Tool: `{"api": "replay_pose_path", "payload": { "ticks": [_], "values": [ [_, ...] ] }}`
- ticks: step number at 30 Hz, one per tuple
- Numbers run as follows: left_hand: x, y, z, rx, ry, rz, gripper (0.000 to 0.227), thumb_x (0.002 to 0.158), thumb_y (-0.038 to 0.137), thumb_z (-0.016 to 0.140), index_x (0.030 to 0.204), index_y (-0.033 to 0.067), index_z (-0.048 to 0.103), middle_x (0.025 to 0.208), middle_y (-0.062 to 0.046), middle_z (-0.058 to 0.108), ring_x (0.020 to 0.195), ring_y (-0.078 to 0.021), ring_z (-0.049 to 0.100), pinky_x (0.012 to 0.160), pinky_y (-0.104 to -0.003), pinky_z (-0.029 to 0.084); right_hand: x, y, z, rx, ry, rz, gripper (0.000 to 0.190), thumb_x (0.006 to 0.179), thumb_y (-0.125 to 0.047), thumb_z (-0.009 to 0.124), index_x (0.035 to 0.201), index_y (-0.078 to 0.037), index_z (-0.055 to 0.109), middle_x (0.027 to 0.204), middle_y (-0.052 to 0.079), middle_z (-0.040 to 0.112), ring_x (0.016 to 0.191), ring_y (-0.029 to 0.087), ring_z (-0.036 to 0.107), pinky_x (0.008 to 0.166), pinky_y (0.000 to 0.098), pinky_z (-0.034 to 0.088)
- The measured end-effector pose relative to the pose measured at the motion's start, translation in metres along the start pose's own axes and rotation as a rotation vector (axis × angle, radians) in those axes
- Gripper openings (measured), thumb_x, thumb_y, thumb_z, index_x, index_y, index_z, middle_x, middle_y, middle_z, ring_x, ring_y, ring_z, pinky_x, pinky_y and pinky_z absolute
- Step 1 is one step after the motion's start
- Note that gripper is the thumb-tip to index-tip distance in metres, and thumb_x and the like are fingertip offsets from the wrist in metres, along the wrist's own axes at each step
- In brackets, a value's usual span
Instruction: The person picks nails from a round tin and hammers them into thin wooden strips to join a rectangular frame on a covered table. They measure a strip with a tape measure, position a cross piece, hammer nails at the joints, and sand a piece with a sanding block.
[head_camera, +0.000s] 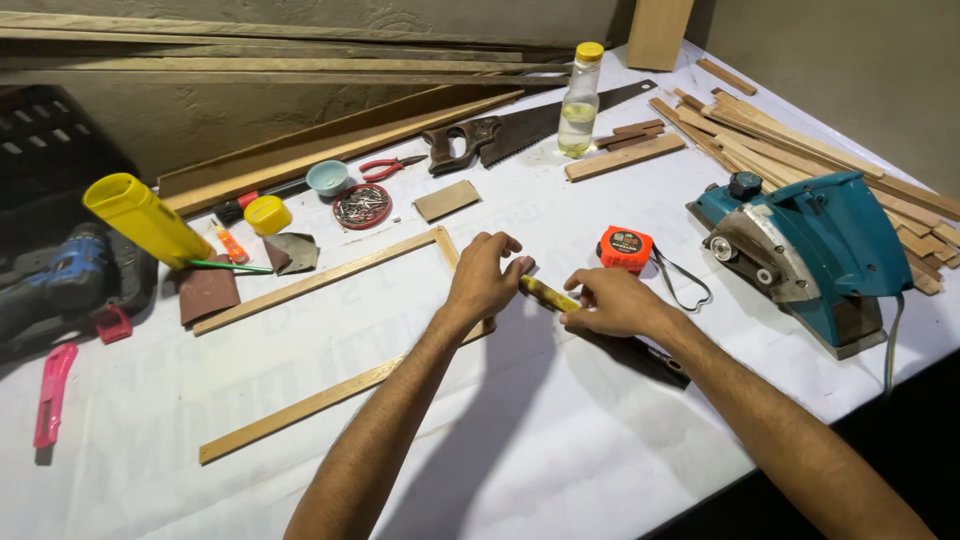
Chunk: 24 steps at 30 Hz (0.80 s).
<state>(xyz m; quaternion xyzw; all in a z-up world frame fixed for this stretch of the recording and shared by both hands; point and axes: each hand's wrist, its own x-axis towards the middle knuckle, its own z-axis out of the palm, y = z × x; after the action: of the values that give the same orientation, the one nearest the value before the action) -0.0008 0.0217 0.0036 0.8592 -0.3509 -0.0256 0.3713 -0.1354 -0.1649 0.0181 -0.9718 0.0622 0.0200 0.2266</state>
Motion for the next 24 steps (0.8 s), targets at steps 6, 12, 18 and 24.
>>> {"api": "replay_pose_path", "payload": {
  "ticks": [6,12,18,24],
  "values": [
    [-0.038,-0.043,-0.041,0.066,0.091,-0.015,0.025,0.095,0.023,0.070,0.111,0.0043,0.069,0.108,-0.014,0.066,0.101,-0.0251,0.065,0.087,-0.041,0.055,0.013,0.007,0.041,-0.092,0.064,-0.071,0.031,0.090,-0.027,0.067,0.111,-0.004,0.066,0.104,0.014,0.066,0.098,0.030,0.064,0.087,0.0444,0.051],
    [-0.055,-0.079,-0.057,0.227,0.003,0.082,0.038,0.089,0.025,0.073,0.124,0.0121,0.066,0.130,-0.008,0.061,0.107,-0.0273,0.054,0.094,-0.042,0.050,0.012,-0.025,0.026,0.175,0.041,-0.001,0.029,0.100,-0.024,0.051,0.112,0.001,0.062,0.079,0.014,0.065,0.067,0.028,0.065,0.065,0.0449,0.052],
    [-0.053,-0.078,-0.052,0.304,-0.104,0.186,0.040,0.092,0.032,0.068,0.132,0.0227,0.065,0.139,-0.001,0.060,0.105,-0.0253,0.054,0.089,-0.039,0.052,-0.020,-0.057,-0.012,0.142,-0.114,-0.109,0.040,0.099,-0.028,0.049,0.135,-0.012,0.054,0.060,0.010,0.058,0.055,0.023,0.059,0.056,0.0428,0.048],
    [-0.054,-0.074,-0.042,0.382,-0.128,0.134,0.028,0.097,0.043,0.065,0.113,0.0217,0.074,0.133,0.000,0.060,0.100,-0.0221,0.054,0.078,-0.037,0.053,-0.026,-0.039,0.003,0.140,-0.089,-0.249,0.043,0.099,-0.027,0.049,0.139,-0.011,0.054,0.064,0.007,0.062,0.055,0.020,0.062,0.056,0.0397,0.052]
  ]
}}
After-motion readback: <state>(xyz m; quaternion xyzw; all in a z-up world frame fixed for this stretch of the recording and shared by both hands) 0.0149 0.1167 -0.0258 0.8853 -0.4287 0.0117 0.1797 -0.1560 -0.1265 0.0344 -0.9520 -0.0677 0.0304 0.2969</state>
